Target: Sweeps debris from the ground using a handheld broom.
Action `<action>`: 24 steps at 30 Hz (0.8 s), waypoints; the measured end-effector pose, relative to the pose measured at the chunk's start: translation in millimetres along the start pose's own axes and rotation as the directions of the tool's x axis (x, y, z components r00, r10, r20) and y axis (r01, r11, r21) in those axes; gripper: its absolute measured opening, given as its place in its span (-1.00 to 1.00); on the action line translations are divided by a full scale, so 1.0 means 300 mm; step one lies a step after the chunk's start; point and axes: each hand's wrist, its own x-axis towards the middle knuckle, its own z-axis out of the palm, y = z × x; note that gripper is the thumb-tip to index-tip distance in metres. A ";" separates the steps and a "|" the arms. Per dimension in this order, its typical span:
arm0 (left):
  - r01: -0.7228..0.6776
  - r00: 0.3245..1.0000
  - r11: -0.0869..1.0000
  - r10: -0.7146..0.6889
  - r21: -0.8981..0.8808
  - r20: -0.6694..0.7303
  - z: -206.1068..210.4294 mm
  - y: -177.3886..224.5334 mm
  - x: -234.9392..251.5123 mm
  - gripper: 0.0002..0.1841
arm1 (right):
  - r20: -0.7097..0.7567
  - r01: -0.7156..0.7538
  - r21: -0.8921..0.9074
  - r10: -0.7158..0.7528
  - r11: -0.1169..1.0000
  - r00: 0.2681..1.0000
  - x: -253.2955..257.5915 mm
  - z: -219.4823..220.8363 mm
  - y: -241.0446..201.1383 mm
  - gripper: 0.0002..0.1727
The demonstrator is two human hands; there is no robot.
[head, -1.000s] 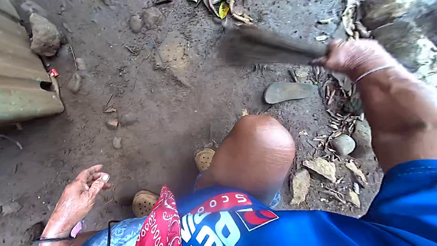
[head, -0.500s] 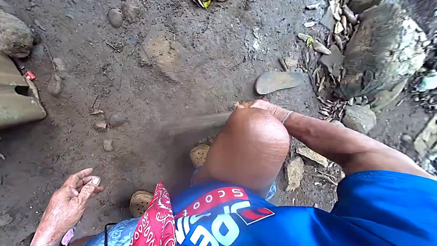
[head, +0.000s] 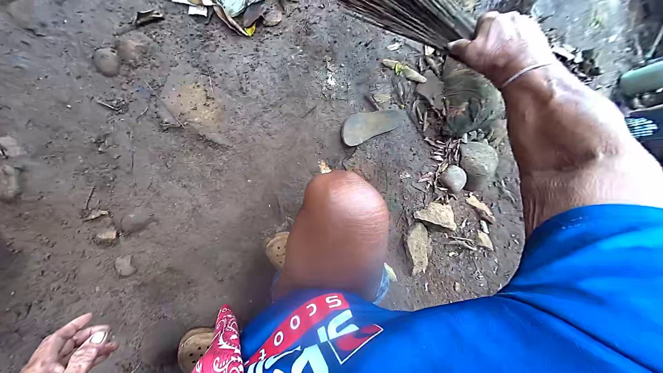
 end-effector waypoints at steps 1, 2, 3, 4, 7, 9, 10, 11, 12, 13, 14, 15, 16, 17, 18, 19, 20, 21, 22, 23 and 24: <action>0.004 1.000 1.000 -0.004 0.004 0.011 0.000 0.001 0.003 -0.41 | 0.001 0.048 0.032 -0.048 0.998 0.999 -0.027 0.015 -0.034 -0.20; 0.012 1.000 1.000 -0.012 0.015 0.017 0.001 0.005 0.005 -0.41 | 0.012 0.122 0.055 -0.122 0.991 0.992 -0.058 0.045 -0.080 -0.23; 0.031 0.999 0.999 -0.031 0.031 0.010 0.005 0.017 0.001 -0.41 | 0.033 0.225 0.073 -0.228 0.972 0.973 -0.094 0.091 -0.135 -0.26; 0.063 0.998 0.997 -0.063 0.048 -0.004 0.009 0.030 -0.003 -0.42 | 0.064 0.350 0.088 -0.356 0.933 0.932 -0.136 0.152 -0.196 -0.29; 0.147 0.988 0.988 -0.145 0.042 -0.058 0.032 0.057 -0.004 -0.47 | 0.185 0.739 0.084 -0.739 0.669 0.648 -0.264 0.325 -0.428 -0.37; 0.142 0.984 0.990 -0.139 0.022 -0.107 0.043 0.047 -0.002 -0.51 | 0.273 0.913 0.059 -0.886 0.403 0.374 -0.314 0.410 -0.575 -0.41; 0.139 0.983 0.990 -0.135 0.019 -0.123 0.044 0.041 -0.006 -0.52 | 0.335 0.950 0.037 -0.899 0.311 0.281 -0.316 0.433 -0.641 -0.42; 0.140 0.981 0.990 -0.136 0.015 -0.135 0.043 0.037 -0.014 -0.52 | 0.370 0.962 0.028 -0.897 0.272 0.243 -0.295 0.444 -0.692 -0.44; 0.146 0.980 0.989 -0.143 0.011 -0.141 0.041 0.036 -0.025 -0.52 | 0.390 0.953 0.018 -0.880 0.302 0.271 -0.251 0.440 -0.725 -0.46; 0.146 0.979 0.989 -0.143 0.010 -0.143 0.039 0.034 -0.032 -0.52 | 0.384 0.926 0.002 -0.855 0.378 0.349 -0.179 0.423 -0.737 -0.48; 0.140 0.980 0.990 -0.137 0.006 -0.145 0.039 0.031 -0.037 -0.52 | 0.355 0.878 -0.022 -0.818 0.478 0.454 -0.089 0.382 -0.727 -0.50; 0.130 0.981 0.991 -0.128 0.003 -0.148 0.039 0.023 -0.041 -0.51 | 0.310 0.807 -0.042 -0.760 0.590 0.572 0.007 0.325 -0.700 -0.49; 0.129 0.981 0.992 -0.128 -0.008 -0.144 0.038 0.015 -0.045 -0.51 | 0.260 0.707 -0.051 -0.674 0.706 0.692 0.094 0.256 -0.660 -0.46; 0.130 0.982 0.991 -0.131 -0.015 -0.139 0.035 0.006 -0.047 -0.50 | 0.204 0.583 -0.046 -0.564 0.811 0.801 0.169 0.184 -0.615 -0.40; 0.129 0.982 0.991 -0.131 -0.018 -0.135 0.032 -0.004 -0.048 -0.50 | 0.139 0.447 -0.029 -0.439 0.894 0.888 0.229 0.117 -0.566 -0.32; 0.131 0.982 0.991 -0.133 -0.020 -0.134 0.030 -0.010 -0.046 -0.50 | 0.071 0.324 -0.018 -0.322 0.946 0.944 0.278 0.053 -0.518 -0.23; 0.135 0.981 0.991 -0.136 -0.018 -0.135 0.027 -0.011 -0.044 -0.50 | 0.010 0.237 -0.001 -0.237 0.972 0.972 0.311 -0.002 -0.473 -0.17; 0.138 0.981 0.990 -0.139 -0.013 -0.138 0.023 -0.008 -0.040 -0.50 | -0.048 0.181 0.027 -0.180 0.983 0.983 0.336 -0.035 -0.432 -0.14; 0.136 0.981 0.991 -0.136 -0.005 -0.140 0.019 -0.005 -0.034 -0.51 | -0.090 0.149 0.051 -0.144 0.988 0.985 0.337 -0.057 -0.404 -0.13; 0.132 0.981 0.991 -0.130 0.001 -0.141 0.018 -0.002 -0.030 -0.51 | -0.101 0.142 0.073 -0.135 0.987 0.986 0.296 -0.081 -0.396 -0.13; 0.125 0.982 0.992 -0.123 0.010 -0.141 0.017 0.000 -0.028 -0.51 | -0.093 0.153 0.093 -0.145 0.984 0.985 0.232 -0.092 -0.402 -0.14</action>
